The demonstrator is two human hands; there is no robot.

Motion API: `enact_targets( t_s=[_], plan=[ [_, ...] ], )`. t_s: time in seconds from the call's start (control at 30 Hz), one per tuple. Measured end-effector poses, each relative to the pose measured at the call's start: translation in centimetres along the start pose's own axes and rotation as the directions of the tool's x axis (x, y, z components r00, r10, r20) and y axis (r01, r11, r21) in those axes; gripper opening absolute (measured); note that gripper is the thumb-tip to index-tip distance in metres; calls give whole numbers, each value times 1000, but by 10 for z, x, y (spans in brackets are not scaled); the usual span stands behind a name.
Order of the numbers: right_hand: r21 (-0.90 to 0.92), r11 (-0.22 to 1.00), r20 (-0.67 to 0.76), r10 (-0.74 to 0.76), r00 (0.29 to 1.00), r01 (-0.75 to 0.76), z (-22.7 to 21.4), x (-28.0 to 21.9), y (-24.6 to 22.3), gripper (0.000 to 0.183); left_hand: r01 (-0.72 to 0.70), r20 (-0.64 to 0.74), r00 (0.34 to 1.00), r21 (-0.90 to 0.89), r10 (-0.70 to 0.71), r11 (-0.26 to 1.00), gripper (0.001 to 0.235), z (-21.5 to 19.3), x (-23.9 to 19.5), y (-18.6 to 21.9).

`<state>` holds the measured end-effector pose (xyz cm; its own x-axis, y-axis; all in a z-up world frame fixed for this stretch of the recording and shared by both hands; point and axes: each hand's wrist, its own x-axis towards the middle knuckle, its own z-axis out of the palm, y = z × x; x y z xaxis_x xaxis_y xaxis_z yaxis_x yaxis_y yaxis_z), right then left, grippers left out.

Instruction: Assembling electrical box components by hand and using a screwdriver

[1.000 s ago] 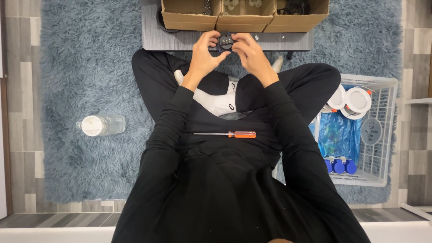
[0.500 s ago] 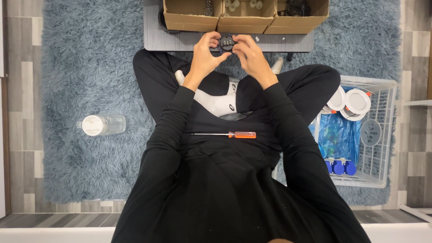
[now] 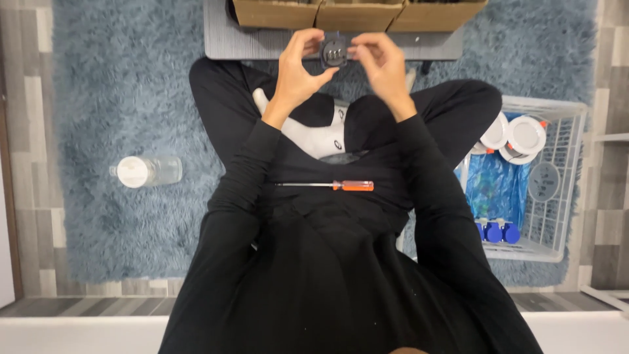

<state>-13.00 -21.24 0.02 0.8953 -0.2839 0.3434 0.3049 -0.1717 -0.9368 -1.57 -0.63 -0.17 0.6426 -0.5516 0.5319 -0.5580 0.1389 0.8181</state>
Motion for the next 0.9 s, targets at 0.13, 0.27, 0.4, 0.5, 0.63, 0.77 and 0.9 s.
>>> enact_targets(
  t_s=[0.13,0.27,0.4,0.5,0.63,0.77,0.9],
  plan=[
    [37,999,24,26,999,-27,-4,4,-30,15,14,27,1000,-81,-12,997,74,-3,0,25],
    [16,999,41,38,998,-39,-1,4,-55,12,26,50,999,-124,-20,992,75,-4,-3,47],
    [-7,999,111,-32,993,34,1,4,-68,9,23,49,999,-149,-16,989,75,-5,-5,55],
    [-40,998,114,-43,993,48,2,4,-69,10,12,44,999,-123,-7,992,73,-7,-4,59],
    [-78,996,104,-43,994,52,5,1,-72,10,7,41,999,-127,-2,992,75,-7,-9,61],
    [-72,997,144,0,990,11,1,4,-74,14,33,47,999,-114,-27,993,70,-10,-5,74],
    [-10,994,213,112,971,-112,-4,10,-79,17,63,67,996,-113,-56,992,68,-12,-2,81]
  ],
)
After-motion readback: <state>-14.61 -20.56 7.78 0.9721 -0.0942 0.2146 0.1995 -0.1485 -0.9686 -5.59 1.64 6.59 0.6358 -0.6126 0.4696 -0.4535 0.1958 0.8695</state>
